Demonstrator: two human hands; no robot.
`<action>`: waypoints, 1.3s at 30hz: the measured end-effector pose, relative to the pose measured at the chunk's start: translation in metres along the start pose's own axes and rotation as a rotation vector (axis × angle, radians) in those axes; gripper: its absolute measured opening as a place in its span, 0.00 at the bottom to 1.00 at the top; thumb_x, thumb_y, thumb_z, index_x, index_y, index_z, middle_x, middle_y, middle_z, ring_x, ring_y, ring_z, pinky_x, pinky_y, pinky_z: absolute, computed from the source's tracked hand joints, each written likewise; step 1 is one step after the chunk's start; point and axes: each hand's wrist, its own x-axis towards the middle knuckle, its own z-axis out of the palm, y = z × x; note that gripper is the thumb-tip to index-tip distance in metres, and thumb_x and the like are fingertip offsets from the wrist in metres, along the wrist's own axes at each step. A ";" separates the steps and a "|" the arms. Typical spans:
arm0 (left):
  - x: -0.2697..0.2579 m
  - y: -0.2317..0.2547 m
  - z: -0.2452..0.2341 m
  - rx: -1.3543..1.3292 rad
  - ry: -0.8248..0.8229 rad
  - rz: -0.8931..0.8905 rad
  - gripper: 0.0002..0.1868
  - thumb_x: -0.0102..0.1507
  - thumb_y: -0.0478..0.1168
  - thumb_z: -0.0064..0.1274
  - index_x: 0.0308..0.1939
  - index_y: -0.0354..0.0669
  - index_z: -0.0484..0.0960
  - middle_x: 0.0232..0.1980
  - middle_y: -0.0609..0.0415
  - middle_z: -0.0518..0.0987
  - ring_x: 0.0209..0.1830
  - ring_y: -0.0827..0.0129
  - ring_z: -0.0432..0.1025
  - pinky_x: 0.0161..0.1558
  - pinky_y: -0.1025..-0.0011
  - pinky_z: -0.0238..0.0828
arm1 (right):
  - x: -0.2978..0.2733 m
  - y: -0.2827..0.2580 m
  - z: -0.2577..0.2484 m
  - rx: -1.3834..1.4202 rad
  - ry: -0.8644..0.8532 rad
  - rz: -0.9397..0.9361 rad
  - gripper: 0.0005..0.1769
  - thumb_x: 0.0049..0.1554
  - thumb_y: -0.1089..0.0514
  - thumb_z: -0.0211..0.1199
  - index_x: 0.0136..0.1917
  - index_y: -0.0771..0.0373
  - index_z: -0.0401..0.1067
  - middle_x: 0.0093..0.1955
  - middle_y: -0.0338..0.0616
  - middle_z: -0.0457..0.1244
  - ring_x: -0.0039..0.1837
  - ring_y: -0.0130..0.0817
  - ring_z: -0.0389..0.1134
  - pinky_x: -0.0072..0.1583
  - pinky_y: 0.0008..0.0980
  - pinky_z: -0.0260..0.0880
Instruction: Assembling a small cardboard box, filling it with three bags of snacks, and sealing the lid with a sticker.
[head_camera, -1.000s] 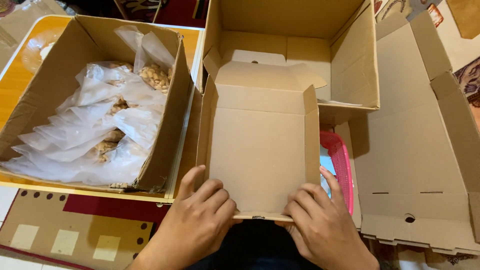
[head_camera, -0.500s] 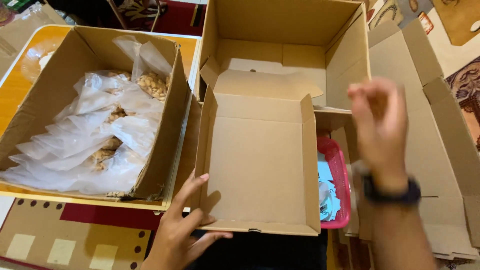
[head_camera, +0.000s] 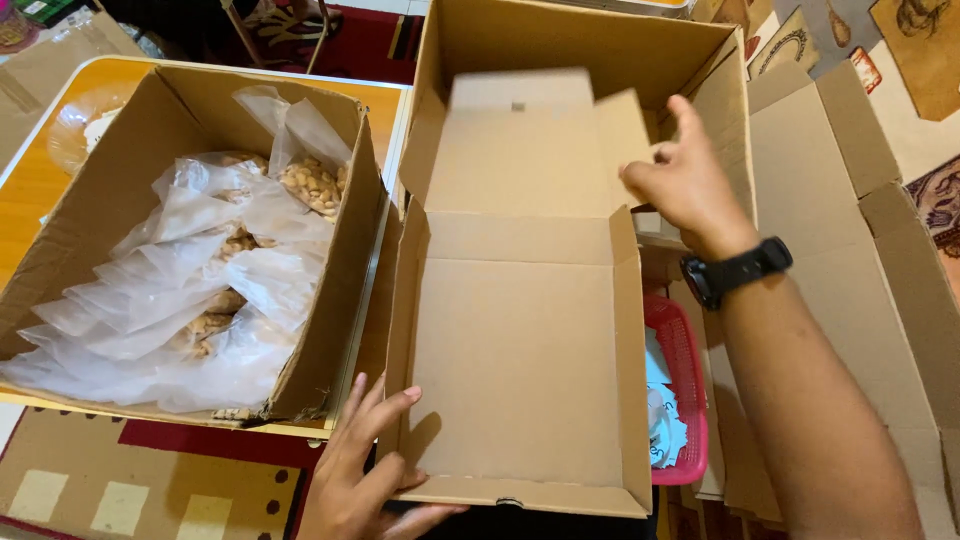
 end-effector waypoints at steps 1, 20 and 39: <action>-0.001 0.002 -0.001 0.035 0.003 0.002 0.25 0.54 0.59 0.68 0.23 0.43 0.78 0.68 0.43 0.72 0.69 0.37 0.69 0.72 0.31 0.56 | -0.008 -0.001 0.000 0.122 0.049 -0.066 0.52 0.56 0.63 0.62 0.85 0.57 0.35 0.63 0.55 0.62 0.46 0.28 0.67 0.48 0.29 0.70; 0.052 0.018 -0.027 -0.681 0.085 -0.334 0.53 0.66 0.80 0.36 0.77 0.39 0.57 0.84 0.41 0.52 0.86 0.54 0.47 0.78 0.48 0.52 | -0.096 0.020 0.056 0.364 0.225 -0.469 0.18 0.63 0.65 0.52 0.66 0.61 0.66 0.66 0.44 0.66 0.67 0.33 0.66 0.69 0.32 0.65; 0.103 -0.047 0.007 -0.676 0.201 -0.595 0.30 0.64 0.28 0.37 0.72 0.42 0.66 0.66 0.43 0.73 0.72 0.56 0.63 0.73 0.51 0.55 | -0.104 0.042 0.052 0.486 0.150 -0.366 0.22 0.56 0.69 0.67 0.63 0.61 0.70 0.49 0.41 0.66 0.52 0.30 0.69 0.59 0.37 0.75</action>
